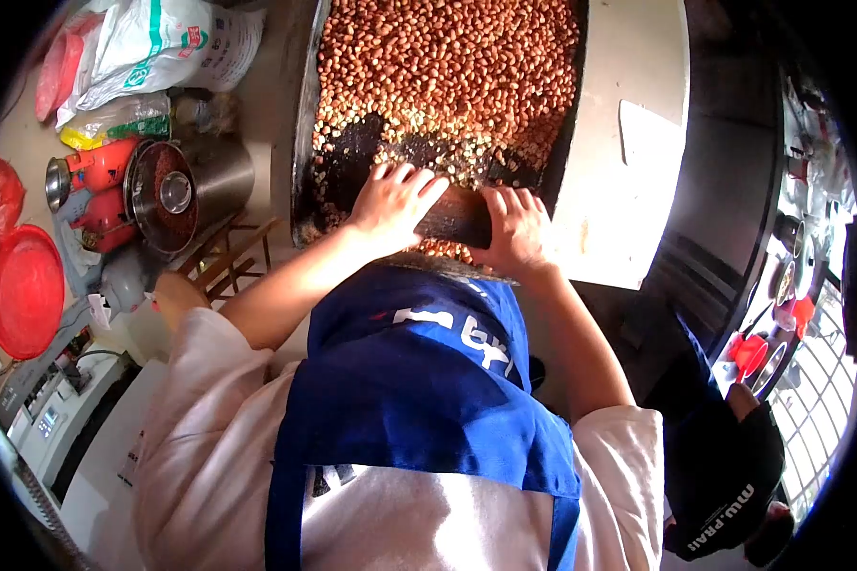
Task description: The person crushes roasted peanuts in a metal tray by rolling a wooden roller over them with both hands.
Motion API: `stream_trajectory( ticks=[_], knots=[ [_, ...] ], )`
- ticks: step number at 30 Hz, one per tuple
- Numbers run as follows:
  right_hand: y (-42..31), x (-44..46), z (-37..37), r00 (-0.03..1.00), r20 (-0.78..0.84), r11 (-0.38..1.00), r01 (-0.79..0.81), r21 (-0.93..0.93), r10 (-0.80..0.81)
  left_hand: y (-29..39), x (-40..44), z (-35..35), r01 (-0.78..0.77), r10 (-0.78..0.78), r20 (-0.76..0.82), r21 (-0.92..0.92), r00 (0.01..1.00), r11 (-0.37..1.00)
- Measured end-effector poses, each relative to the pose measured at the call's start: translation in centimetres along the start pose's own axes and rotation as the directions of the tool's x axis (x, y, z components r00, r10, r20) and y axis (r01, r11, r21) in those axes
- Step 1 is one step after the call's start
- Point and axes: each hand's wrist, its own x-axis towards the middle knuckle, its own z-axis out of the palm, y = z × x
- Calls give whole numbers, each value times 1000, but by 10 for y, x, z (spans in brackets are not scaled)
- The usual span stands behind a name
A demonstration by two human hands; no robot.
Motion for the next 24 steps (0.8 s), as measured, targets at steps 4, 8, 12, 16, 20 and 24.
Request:
stream_trajectory(
  ticks=[4, 8, 12, 16, 20, 24],
  knots=[
    [68, 64, -7, 898, -438, 986, 109, 129, -42, -5, 7, 1, -1, 1, 61, -7, 998, 1000],
    [119, 162, -41, 829, -559, 997, -68, -47, 30, -5, 3, 15, -42, 49, -84, 80, 995, 996],
    [102, 186, -14, 860, -503, 974, -180, -140, 86, -7, 0, 22, -53, 63, -156, 71, 986, 996],
    [72, 160, 17, 851, -522, 998, -55, 17, 56, 2, -8, 8, -3, 3, -64, -1, 998, 1000],
    [28, 103, 8, 890, -456, 999, 37, 26, -21, 5, -16, 7, 47, -48, -34, -33, 998, 998],
    [-1, 8, -8, 924, -375, 993, -38, 114, 79, 14, -44, 29, 55, -62, -336, -30, 940, 998]
  ],
)
